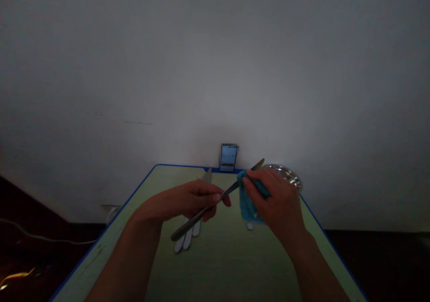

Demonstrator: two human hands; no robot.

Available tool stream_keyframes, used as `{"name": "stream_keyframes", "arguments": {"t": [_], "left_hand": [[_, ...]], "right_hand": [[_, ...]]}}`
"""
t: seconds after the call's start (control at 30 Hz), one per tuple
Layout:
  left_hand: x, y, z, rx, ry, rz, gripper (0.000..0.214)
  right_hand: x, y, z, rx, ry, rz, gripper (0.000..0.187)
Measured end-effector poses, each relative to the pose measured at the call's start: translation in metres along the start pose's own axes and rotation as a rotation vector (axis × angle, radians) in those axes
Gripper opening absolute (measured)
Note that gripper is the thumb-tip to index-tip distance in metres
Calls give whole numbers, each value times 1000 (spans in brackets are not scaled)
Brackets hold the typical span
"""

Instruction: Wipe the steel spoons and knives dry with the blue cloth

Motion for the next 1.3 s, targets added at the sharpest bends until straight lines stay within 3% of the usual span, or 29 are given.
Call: {"name": "stream_keyframes", "arguments": {"t": [0.23, 0.73, 0.83, 0.93, 1.1, 1.3], "left_hand": [[-1, -2, 1, 25, 36, 12, 41], [-3, -1, 7, -9, 45, 33, 39], [-3, -3, 7, -40, 77, -25, 34], [0, -3, 6, -88, 106, -105, 30], [7, 4, 0, -142, 144, -183, 26], [15, 9, -6, -167, 165, -288, 24]], "right_hand": [[3, -8, -10, -15, 36, -59, 12], [1, -23, -28, 15, 259, -198, 16], [0, -24, -34, 136, 378, -300, 23], [-2, -21, -41, 392, 511, -369, 33], [-1, -12, -44, 702, 629, -358, 35], [-1, -5, -44, 920, 662, -346, 32]]}}
Point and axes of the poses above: each hand's wrist, its own x-axis towards the middle knuckle, its own y-axis out of the palm, z = x × y, the point moved 3 cm from there along x, towards the middle knuckle, and after that the axes turned 11 degrees about x, right-handed, at the moved point
